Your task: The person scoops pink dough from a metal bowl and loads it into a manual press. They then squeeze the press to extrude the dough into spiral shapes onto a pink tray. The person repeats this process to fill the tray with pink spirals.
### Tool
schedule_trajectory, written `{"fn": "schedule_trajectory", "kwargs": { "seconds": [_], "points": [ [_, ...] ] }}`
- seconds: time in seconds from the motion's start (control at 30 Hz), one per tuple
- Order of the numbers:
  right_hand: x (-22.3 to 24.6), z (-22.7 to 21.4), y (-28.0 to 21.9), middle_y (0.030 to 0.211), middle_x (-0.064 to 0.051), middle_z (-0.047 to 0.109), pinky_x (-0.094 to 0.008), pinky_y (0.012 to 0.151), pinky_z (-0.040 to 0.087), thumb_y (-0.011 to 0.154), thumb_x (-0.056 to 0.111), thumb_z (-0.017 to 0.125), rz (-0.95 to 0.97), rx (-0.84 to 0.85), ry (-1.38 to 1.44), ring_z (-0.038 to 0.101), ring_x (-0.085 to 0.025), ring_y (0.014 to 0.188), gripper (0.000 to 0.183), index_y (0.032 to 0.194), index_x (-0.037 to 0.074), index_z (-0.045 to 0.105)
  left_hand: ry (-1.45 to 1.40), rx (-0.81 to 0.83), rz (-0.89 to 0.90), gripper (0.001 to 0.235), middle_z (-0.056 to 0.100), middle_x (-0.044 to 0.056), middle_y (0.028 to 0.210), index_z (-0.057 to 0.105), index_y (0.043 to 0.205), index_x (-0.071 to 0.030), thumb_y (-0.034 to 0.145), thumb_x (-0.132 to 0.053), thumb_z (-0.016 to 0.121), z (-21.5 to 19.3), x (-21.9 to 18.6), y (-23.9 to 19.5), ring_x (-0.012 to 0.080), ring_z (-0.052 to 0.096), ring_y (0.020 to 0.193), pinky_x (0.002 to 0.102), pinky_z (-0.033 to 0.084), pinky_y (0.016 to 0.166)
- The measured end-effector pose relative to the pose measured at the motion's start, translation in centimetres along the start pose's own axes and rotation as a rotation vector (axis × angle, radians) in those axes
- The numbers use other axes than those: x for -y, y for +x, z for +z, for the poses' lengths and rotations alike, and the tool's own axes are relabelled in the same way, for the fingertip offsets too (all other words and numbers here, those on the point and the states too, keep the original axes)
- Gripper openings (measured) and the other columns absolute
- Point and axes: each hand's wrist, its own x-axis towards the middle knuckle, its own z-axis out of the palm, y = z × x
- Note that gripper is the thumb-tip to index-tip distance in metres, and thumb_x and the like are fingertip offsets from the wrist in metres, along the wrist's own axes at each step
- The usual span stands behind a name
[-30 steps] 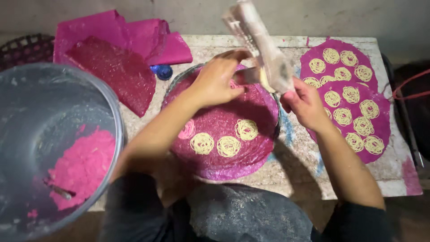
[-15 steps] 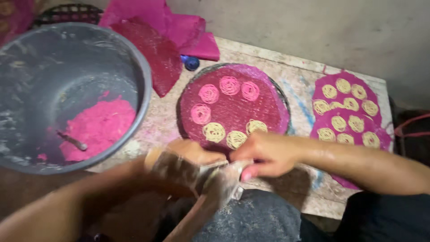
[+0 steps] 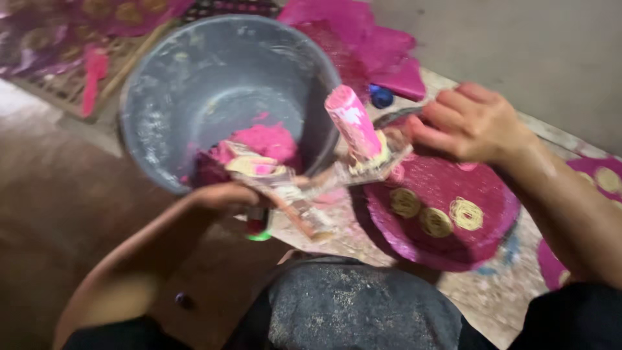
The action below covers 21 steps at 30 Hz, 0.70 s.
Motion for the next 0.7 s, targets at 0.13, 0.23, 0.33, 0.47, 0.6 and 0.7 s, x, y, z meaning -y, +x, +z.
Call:
{"fn": "schedule_trajectory", "kwargs": {
  "seconds": [0.13, 0.23, 0.33, 0.47, 0.6, 0.7],
  "points": [
    [0.4, 4.6, 7.2, 0.111, -0.009, 0.066, -0.042, 0.082, 0.055, 0.078, 0.021, 0.077, 0.193, -0.249, 0.109, 0.065, -0.026, 0.098, 0.045, 0.121, 0.014, 0.068, -0.133, -0.333, 0.260, 0.031, 0.071, 0.020, 0.105, 0.068, 0.114, 0.014, 0.101, -0.015, 0.069, 0.1, 4.1, -0.2, 0.0267, 0.069, 0.099, 0.038, 0.055, 0.088],
    [3.5, 8.9, 12.4, 0.125, -0.018, 0.059, -0.043, 0.085, 0.054, 0.084, 0.017, 0.079, 0.478, -0.253, 0.473, 0.062, -0.032, 0.107, 0.050, 0.131, 0.007, 0.063, 0.034, -0.764, 0.482, 0.027, 0.072, 0.008, 0.091, 0.067, 0.117, -0.002, 0.091, -0.010, 0.067, -3.5, 4.7, -3.1, 0.0199, 0.070, 0.079, 0.034, 0.056, 0.073],
    [8.9, 15.9, 17.5, 0.118, -0.017, 0.061, -0.044, 0.083, 0.055, 0.087, 0.012, 0.073, 0.562, 0.182, 1.079, 0.067, -0.033, 0.094, 0.031, 0.117, 0.010, 0.071, 0.319, -1.099, 0.670, 0.021, 0.065, 0.002, 0.103, 0.062, 0.113, -0.003, 0.092, -0.006, 0.068, -7.1, 4.7, -6.0, 0.0102, 0.062, 0.095, 0.028, 0.052, 0.082],
    [16.4, 24.6, 21.7, 0.097, -0.021, 0.069, -0.049, 0.079, 0.055, 0.084, 0.022, 0.074, 0.407, 0.386, 1.129, 0.068, -0.041, 0.087, 0.025, 0.105, 0.009, 0.074, 0.498, -1.363, 0.647, 0.013, 0.067, 0.002, 0.101, 0.065, 0.107, -0.002, 0.096, -0.007, 0.070, -9.7, 6.1, -6.9, 0.0114, 0.064, 0.093, 0.029, 0.052, 0.081],
    [20.3, 27.6, 24.8, 0.092, -0.021, 0.072, -0.051, 0.078, 0.056, 0.091, 0.024, 0.061, 0.334, 0.705, 1.003, 0.071, -0.040, 0.084, 0.023, 0.096, 0.009, 0.077, 0.594, -1.487, 0.672, 0.010, 0.066, 0.002, 0.099, 0.064, 0.102, -0.003, 0.095, -0.006, 0.071, -10.6, 7.3, -5.7, 0.0141, 0.065, 0.092, 0.031, 0.052, 0.081],
    [18.5, 27.6, 26.5, 0.089, -0.022, 0.073, -0.054, 0.069, 0.056, 0.099, 0.019, 0.048, 0.349, 0.671, 0.787, 0.073, -0.041, 0.079, 0.029, 0.108, 0.003, 0.071, 0.580, -1.507, 0.765, 0.017, 0.065, 0.004, 0.099, 0.062, 0.105, -0.003, 0.091, -0.004, 0.072, -10.2, 7.6, -5.0, 0.0167, 0.065, 0.092, 0.033, 0.053, 0.081]
  ]
}}
